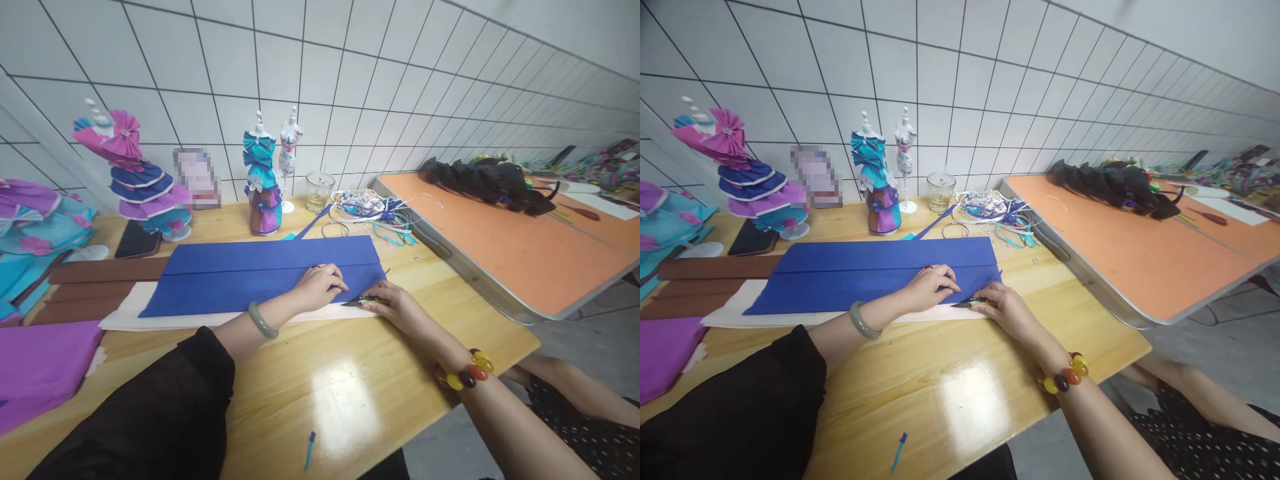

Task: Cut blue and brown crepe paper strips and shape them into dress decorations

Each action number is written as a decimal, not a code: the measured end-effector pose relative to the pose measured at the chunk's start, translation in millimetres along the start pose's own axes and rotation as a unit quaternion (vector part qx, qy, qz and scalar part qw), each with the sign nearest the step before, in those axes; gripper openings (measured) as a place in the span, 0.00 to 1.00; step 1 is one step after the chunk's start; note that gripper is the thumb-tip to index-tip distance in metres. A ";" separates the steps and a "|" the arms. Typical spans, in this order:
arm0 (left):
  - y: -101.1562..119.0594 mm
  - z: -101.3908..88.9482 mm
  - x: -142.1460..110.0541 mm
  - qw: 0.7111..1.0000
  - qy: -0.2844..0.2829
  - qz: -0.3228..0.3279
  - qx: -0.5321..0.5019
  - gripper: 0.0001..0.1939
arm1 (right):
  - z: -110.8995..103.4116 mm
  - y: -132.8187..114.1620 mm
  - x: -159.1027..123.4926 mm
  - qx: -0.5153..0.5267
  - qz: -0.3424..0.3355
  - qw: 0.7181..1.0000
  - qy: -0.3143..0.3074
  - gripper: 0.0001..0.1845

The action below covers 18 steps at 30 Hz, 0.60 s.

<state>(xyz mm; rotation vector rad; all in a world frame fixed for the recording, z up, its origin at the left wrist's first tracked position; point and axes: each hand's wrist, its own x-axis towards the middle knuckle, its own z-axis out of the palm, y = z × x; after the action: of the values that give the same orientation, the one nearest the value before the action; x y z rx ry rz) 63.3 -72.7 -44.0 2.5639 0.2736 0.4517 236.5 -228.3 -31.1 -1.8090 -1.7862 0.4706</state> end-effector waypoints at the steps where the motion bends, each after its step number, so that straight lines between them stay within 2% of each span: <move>1: 0.2 0.0 0.0 1.000 0.000 -0.003 0.001 0.11 | 0.3 -1.0 0.4 0.002 0.001 1.000 -0.001 0.15; 9: 2.0 -2.2 -0.6 1.000 -0.004 -0.004 0.002 0.11 | 0.9 -13.2 5.3 -0.010 -0.002 1.000 -0.011 0.14; 18: 1.2 -0.2 0.1 1.000 0.005 -0.002 -0.002 0.11 | 5.2 -5.3 2.2 0.009 0.000 1.000 0.004 0.14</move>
<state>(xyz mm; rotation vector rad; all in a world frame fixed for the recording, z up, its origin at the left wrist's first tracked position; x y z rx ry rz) 63.4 -73.6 -43.2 2.5568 0.2802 0.4636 229.3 -225.6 -31.8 -1.7962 -1.7704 0.4780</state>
